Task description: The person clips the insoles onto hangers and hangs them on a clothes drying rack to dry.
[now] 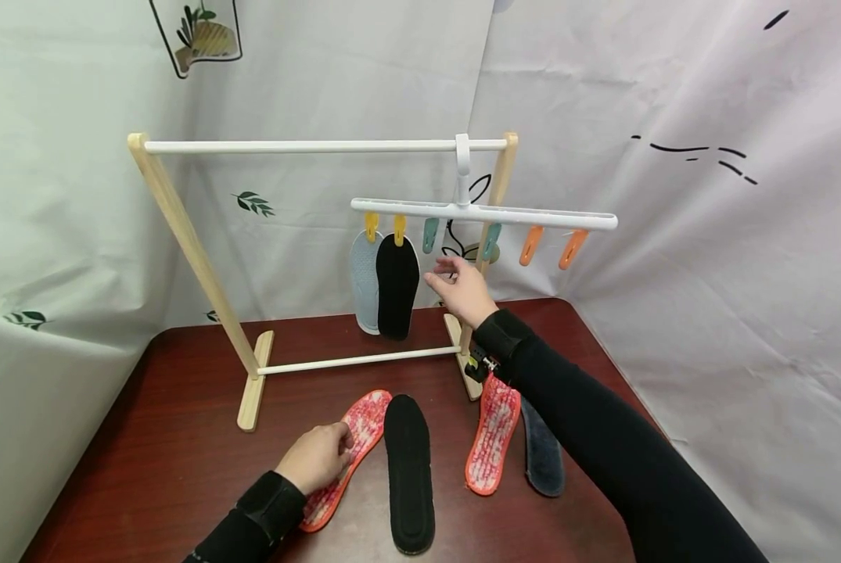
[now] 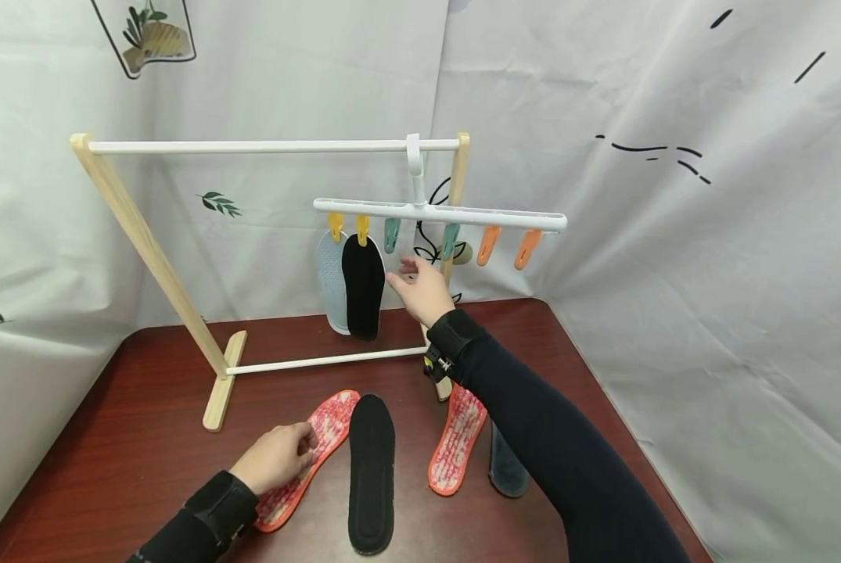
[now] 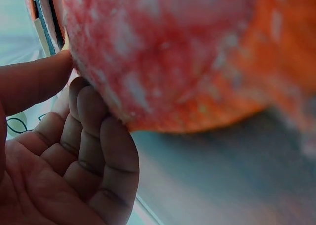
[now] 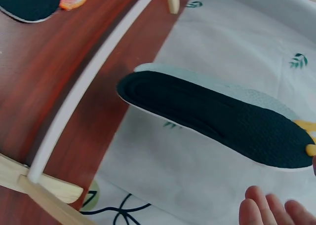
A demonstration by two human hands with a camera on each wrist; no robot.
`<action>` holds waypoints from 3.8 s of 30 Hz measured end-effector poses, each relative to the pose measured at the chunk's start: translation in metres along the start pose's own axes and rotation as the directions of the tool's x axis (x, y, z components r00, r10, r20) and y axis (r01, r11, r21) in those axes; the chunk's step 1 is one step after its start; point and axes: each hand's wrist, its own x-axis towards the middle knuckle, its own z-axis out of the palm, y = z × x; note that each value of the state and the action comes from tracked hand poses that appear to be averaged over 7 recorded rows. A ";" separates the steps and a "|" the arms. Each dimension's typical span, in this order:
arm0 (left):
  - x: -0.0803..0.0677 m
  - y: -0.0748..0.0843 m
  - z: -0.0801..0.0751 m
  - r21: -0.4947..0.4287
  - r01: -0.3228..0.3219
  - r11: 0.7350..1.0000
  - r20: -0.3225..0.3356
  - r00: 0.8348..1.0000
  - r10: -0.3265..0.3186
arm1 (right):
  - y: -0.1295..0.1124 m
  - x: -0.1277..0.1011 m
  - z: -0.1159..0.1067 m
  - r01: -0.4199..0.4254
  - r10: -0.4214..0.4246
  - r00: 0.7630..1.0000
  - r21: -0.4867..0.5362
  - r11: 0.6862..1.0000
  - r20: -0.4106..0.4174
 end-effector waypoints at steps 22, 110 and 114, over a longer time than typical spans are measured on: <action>-0.001 0.001 0.001 -0.002 0.004 1.000 -0.004 1.000 -0.004 | -0.041 0.035 -0.001 -0.012 0.052 0.973 0.175 0.984 -0.224; 0.056 0.074 -0.090 -0.446 -0.155 0.881 -0.305 0.952 0.013 | -0.045 0.013 -0.018 0.072 -0.057 0.997 0.348 0.935 -0.053; 0.059 0.078 -0.092 -0.457 -0.158 0.875 -0.293 0.956 0.020 | -0.045 0.012 -0.018 0.072 -0.060 0.997 0.349 0.934 -0.043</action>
